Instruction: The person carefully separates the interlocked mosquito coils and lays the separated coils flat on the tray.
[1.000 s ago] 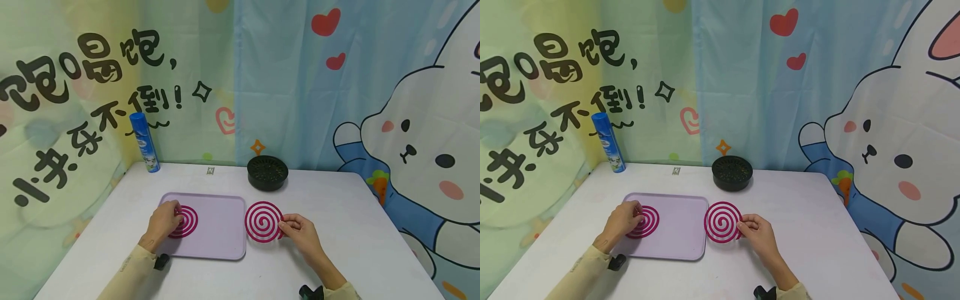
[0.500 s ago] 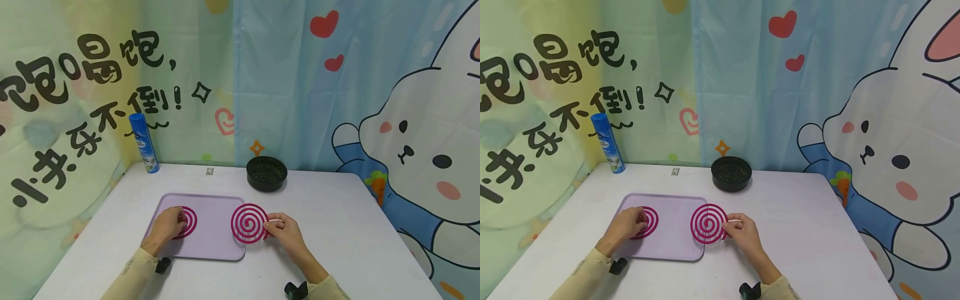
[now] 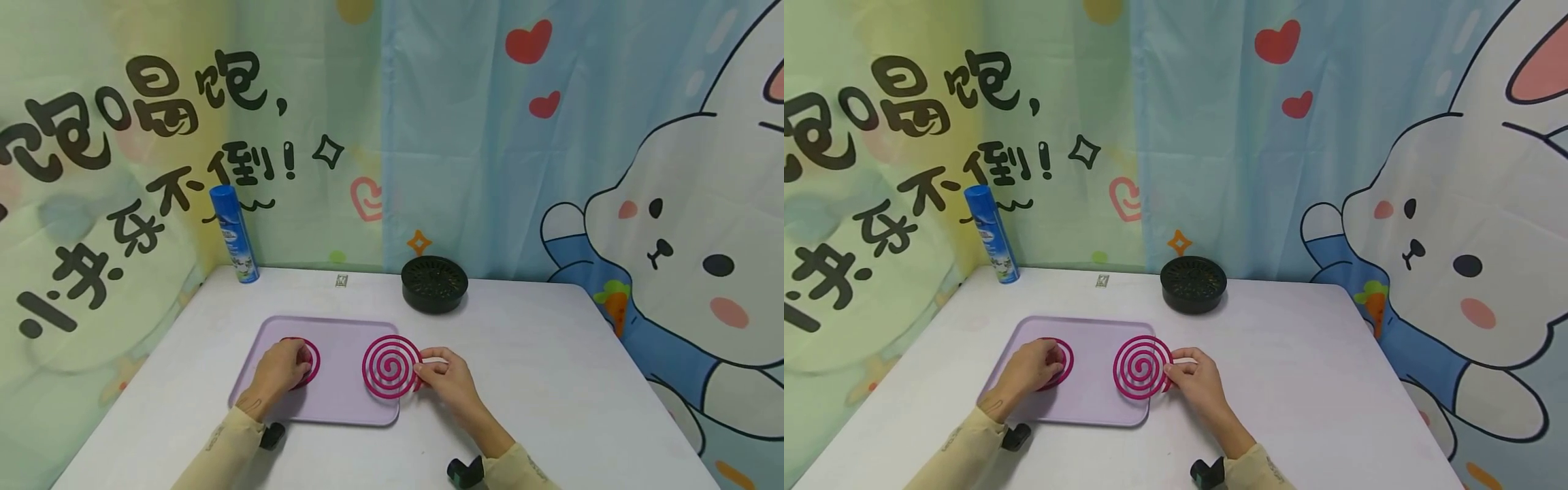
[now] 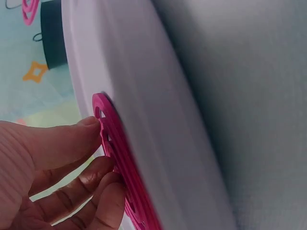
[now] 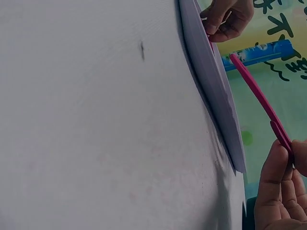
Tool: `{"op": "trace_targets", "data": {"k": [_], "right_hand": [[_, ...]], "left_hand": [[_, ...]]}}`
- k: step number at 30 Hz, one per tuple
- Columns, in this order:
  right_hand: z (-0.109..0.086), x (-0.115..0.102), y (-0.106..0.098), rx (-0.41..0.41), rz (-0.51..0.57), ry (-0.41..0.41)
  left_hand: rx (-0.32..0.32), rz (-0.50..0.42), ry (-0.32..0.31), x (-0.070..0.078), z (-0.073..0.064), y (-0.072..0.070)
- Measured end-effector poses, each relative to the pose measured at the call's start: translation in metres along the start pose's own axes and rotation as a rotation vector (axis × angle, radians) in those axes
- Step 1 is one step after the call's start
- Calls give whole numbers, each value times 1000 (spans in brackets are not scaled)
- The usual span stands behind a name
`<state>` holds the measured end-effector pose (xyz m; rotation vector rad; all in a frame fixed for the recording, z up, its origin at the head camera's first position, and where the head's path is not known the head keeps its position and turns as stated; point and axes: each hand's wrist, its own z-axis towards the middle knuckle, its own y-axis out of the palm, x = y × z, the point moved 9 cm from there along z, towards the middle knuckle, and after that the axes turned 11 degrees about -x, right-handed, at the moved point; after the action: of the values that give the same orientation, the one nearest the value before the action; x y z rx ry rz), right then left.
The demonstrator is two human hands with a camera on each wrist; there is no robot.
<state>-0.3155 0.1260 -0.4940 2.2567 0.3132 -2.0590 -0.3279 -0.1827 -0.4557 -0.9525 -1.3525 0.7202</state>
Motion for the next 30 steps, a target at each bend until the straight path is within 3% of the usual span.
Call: {"op": "trace_targets", "data": {"k": [19, 30], "right_hand": [[15, -3, 28, -16, 11, 4], [19, -1, 45, -56, 10, 32]], "left_hand": [[13, -1, 14, -8, 0, -1], [28, -28, 36, -2, -5, -4]]}}
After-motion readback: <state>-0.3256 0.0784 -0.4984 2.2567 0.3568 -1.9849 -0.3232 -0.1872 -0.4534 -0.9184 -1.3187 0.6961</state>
